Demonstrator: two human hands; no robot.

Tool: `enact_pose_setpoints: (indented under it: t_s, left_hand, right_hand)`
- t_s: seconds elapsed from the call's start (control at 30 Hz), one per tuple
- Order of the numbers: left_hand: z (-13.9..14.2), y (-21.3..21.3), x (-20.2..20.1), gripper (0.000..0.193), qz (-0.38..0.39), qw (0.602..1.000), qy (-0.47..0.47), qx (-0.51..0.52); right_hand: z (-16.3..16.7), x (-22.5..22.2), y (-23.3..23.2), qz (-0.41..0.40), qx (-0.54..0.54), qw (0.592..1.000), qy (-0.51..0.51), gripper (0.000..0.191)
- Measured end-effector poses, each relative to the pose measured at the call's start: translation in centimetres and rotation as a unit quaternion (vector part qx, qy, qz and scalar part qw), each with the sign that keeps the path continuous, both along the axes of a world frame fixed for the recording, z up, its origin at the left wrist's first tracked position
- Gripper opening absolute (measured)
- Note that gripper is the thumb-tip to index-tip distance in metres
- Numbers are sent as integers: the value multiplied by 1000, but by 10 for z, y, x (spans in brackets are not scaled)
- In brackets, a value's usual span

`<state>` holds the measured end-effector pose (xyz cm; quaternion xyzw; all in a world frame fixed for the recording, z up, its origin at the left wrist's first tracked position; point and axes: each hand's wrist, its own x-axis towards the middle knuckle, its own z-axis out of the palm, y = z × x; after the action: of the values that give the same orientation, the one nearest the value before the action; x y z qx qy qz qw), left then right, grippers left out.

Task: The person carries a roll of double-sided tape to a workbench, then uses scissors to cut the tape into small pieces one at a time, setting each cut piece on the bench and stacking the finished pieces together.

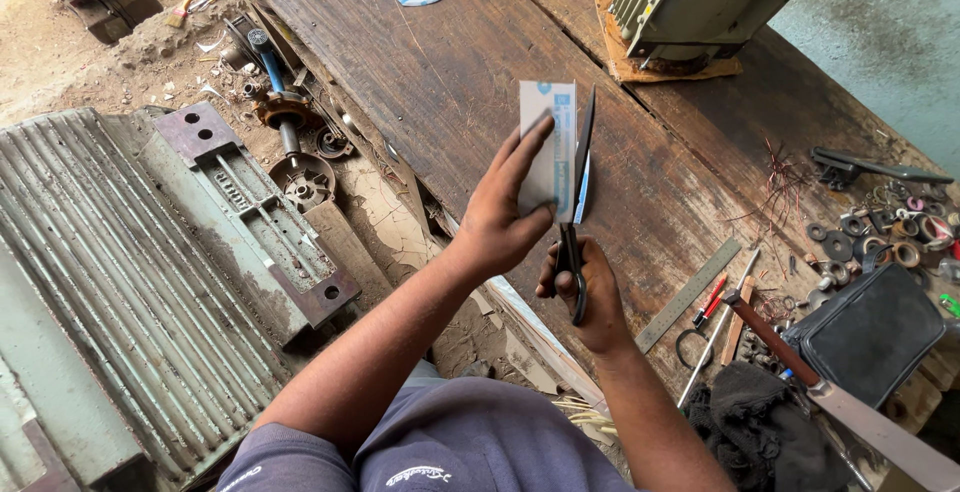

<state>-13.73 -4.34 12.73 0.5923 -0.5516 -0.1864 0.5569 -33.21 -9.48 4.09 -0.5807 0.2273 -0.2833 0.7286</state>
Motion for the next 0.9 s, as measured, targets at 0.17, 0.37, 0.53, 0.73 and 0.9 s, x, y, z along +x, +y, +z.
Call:
enact_pose_setpoints:
  t_s: [0.17,0.37,0.53,0.73,0.9]
  left_hand:
    - [0,8,-5,93,-15,1000,21,-16]
    - [1,12,-5,95,-17,1000,23,14]
    - [1,14,-5,95,-15,1000,19,2]
    - [0,17,-4,95,-7,1000,3,8]
    - [0,23,-12,95,-20,999,32,17]
  right_hand:
    - [-1,-2,3,11,-28,999,-15,58]
    - [-6,0,7,-3,-1,1000,13,45]
    - [-9,-1,8,-9,0,1000,-4,42]
    - [-11,0,11,-12,0,1000,0,45]
    - [-8,-3,9,-5,-3,1000,-3,53]
